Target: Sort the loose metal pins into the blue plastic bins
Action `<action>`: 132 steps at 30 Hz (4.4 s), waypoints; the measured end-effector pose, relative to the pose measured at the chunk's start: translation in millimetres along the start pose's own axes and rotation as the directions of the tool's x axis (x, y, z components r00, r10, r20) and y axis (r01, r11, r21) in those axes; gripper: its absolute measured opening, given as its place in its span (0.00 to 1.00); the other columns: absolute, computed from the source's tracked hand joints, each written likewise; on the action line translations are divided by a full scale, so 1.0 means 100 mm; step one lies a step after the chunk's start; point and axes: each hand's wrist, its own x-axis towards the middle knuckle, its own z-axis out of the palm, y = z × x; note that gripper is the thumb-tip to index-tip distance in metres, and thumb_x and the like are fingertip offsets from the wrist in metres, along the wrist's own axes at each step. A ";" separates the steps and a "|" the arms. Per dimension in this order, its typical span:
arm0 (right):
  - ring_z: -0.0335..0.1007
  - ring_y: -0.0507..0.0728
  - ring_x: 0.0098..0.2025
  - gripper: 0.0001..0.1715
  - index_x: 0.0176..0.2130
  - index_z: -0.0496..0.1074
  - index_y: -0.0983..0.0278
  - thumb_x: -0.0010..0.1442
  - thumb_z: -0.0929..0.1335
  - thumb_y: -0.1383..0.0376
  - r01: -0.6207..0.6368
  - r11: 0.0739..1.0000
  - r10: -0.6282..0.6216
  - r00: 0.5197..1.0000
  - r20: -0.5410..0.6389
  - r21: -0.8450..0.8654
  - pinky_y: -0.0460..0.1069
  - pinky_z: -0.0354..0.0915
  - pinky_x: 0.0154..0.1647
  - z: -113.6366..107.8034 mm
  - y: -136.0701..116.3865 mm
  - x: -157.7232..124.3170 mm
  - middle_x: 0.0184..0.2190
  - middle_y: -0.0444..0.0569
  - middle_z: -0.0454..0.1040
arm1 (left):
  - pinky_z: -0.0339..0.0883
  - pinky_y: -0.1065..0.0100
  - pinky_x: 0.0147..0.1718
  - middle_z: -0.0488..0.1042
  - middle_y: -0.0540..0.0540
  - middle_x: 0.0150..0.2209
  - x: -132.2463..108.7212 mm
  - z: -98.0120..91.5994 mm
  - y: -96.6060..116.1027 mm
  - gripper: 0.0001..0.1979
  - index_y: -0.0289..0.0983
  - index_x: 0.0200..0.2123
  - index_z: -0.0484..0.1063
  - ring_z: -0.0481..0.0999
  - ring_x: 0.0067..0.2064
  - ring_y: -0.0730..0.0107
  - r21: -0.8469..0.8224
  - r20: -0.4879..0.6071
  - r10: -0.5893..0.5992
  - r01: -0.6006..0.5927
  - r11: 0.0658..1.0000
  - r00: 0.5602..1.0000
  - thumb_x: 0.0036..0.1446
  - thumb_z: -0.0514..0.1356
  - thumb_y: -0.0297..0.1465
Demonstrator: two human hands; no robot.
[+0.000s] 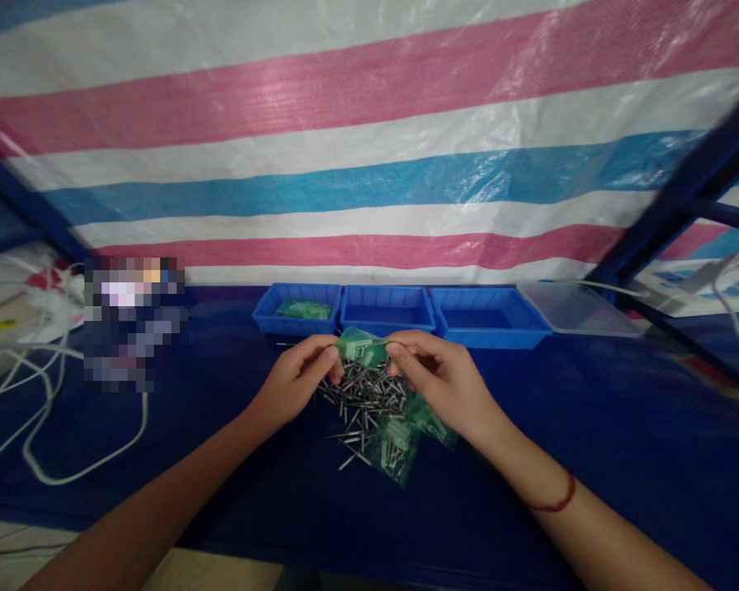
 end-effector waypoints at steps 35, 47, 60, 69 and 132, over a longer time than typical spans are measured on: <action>0.67 0.56 0.26 0.18 0.31 0.74 0.63 0.60 0.62 0.54 0.115 0.703 0.108 0.958 0.265 -0.702 0.51 0.60 0.29 -0.70 0.12 0.15 0.25 0.49 0.72 | 0.58 0.51 0.48 0.73 0.41 0.48 0.27 -0.73 -0.32 0.17 0.39 0.39 0.77 0.62 0.54 0.50 0.894 -0.333 0.312 0.192 0.405 0.890 0.62 0.53 0.42; 0.71 0.64 0.33 0.23 0.34 0.75 0.65 0.52 0.68 0.48 0.082 0.594 0.227 0.937 0.265 -0.800 0.55 0.63 0.34 -0.80 0.46 0.10 0.33 0.58 0.74 | 0.44 0.41 0.56 0.75 0.45 0.49 0.26 -0.66 -0.34 0.15 0.44 0.43 0.75 0.58 0.61 0.48 0.889 -0.227 0.244 0.098 0.447 0.943 0.63 0.51 0.41; 0.69 0.55 0.26 0.18 0.42 0.69 0.59 0.55 0.69 0.53 0.013 0.943 -0.011 1.000 0.009 -0.333 0.49 0.65 0.25 -0.64 0.06 0.13 0.29 0.46 0.75 | 0.59 0.58 0.52 0.75 0.45 0.44 0.03 -0.17 0.06 0.13 0.39 0.45 0.73 0.68 0.50 0.61 0.683 0.095 0.404 -0.355 0.638 0.910 0.62 0.56 0.37; 0.69 0.50 0.25 0.18 0.44 0.71 0.59 0.54 0.71 0.56 -0.075 0.993 0.062 0.988 0.143 0.087 0.46 0.68 0.24 -0.06 -0.03 -0.01 0.35 0.46 0.77 | 0.62 0.72 0.34 0.75 0.50 0.29 -0.06 0.11 0.07 0.11 0.36 0.32 0.73 0.74 0.32 0.72 0.451 0.176 0.094 -0.165 0.877 0.980 0.62 0.54 0.33; 0.65 0.52 0.27 0.12 0.34 0.69 0.61 0.62 0.63 0.56 0.136 0.958 -0.092 0.980 0.179 -0.251 0.48 0.62 0.28 -0.11 -0.06 -0.03 0.27 0.45 0.70 | 0.59 0.54 0.49 0.77 0.45 0.42 0.32 -0.73 -0.27 0.13 0.41 0.44 0.75 0.68 0.49 0.57 0.740 -0.342 0.147 0.170 0.651 0.928 0.62 0.53 0.35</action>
